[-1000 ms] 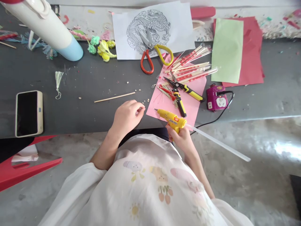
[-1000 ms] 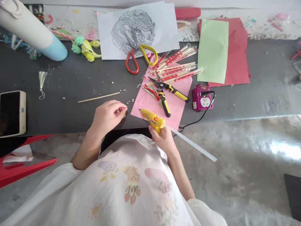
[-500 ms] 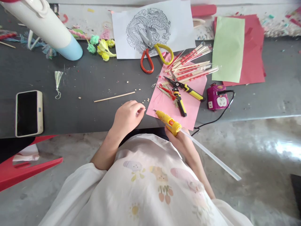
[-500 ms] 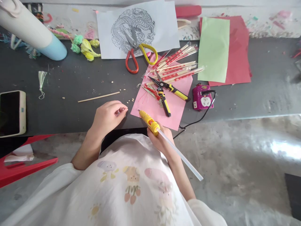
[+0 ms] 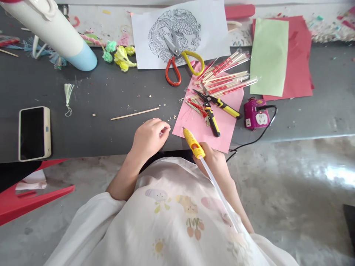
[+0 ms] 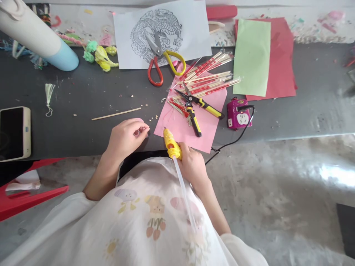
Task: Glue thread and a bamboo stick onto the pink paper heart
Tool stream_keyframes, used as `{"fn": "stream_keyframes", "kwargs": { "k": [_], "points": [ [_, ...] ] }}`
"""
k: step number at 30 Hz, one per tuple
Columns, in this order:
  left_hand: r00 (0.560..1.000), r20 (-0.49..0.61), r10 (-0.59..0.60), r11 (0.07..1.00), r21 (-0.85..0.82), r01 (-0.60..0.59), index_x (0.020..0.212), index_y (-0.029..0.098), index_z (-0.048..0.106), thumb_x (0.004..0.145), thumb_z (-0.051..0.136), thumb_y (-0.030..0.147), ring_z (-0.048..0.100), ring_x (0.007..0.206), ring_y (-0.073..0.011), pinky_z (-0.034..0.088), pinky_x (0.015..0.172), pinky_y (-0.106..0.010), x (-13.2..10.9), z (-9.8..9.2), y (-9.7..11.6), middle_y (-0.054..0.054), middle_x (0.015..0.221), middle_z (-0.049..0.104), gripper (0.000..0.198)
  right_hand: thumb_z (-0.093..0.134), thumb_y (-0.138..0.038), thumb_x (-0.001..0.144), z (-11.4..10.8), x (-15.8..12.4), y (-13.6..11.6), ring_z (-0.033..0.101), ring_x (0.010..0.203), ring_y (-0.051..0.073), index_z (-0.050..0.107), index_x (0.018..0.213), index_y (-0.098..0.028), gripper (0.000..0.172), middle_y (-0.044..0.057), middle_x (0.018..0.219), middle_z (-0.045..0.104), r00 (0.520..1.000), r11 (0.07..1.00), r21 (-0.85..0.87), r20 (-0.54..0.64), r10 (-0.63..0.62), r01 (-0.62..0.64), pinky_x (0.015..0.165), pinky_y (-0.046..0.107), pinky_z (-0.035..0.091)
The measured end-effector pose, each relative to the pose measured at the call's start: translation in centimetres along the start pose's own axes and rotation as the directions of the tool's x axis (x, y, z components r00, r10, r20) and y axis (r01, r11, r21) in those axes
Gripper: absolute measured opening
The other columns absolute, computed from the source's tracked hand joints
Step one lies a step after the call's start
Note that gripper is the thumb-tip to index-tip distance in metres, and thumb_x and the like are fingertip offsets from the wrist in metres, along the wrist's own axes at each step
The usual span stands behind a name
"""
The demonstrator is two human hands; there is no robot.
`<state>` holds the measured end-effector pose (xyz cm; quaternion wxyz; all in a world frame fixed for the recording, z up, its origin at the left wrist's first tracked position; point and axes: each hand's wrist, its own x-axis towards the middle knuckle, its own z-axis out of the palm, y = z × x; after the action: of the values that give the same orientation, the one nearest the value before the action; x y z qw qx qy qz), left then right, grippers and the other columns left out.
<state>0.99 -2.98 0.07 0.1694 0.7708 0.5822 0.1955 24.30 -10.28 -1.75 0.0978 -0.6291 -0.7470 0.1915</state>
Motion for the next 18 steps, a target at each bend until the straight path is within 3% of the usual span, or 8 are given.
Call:
{"fn": "stream_keyframes", "kwargs": {
  "k": [6,12,18],
  "points": [
    [1.000,0.008,0.005,1.000,-0.007,-0.005,0.084,0.021,0.068,0.089,0.054,0.020,0.060,0.075,-0.0138,0.044,0.071,-0.026,-0.1,0.0,0.0,-0.001,0.085,0.069,0.015,0.050,-0.029,0.086,-1.3,0.2,-1.0,0.057,0.054,0.017,0.062,0.102,-0.015,0.024,0.005,0.067,0.067,0.996,0.999,0.030,0.084,-0.024,0.021,0.052,0.025,0.034],
    [1.000,0.005,0.009,1.000,-0.002,-0.009,0.081,0.021,0.068,0.089,0.054,0.021,0.060,0.076,-0.0142,0.043,0.069,-0.026,-0.1,0.2,0.1,-0.001,0.083,0.069,0.016,0.050,-0.031,0.087,-1.2,0.5,-0.9,0.056,0.053,0.017,0.062,0.101,-0.015,0.025,0.005,0.066,0.066,0.999,1.000,0.001,0.040,0.008,-0.008,0.051,0.026,0.031],
    [1.000,0.009,0.015,1.000,-0.009,-0.015,0.081,0.021,0.068,0.089,0.055,0.021,0.061,0.078,-0.0143,0.043,0.070,-0.026,0.0,0.2,0.0,-0.001,0.085,0.069,0.016,0.051,-0.028,0.086,-1.3,0.2,-0.6,0.060,0.057,0.018,0.061,0.104,-0.015,0.024,0.006,0.072,0.069,0.996,0.999,0.045,0.090,-0.010,0.006,0.054,0.025,0.036]
  ]
}}
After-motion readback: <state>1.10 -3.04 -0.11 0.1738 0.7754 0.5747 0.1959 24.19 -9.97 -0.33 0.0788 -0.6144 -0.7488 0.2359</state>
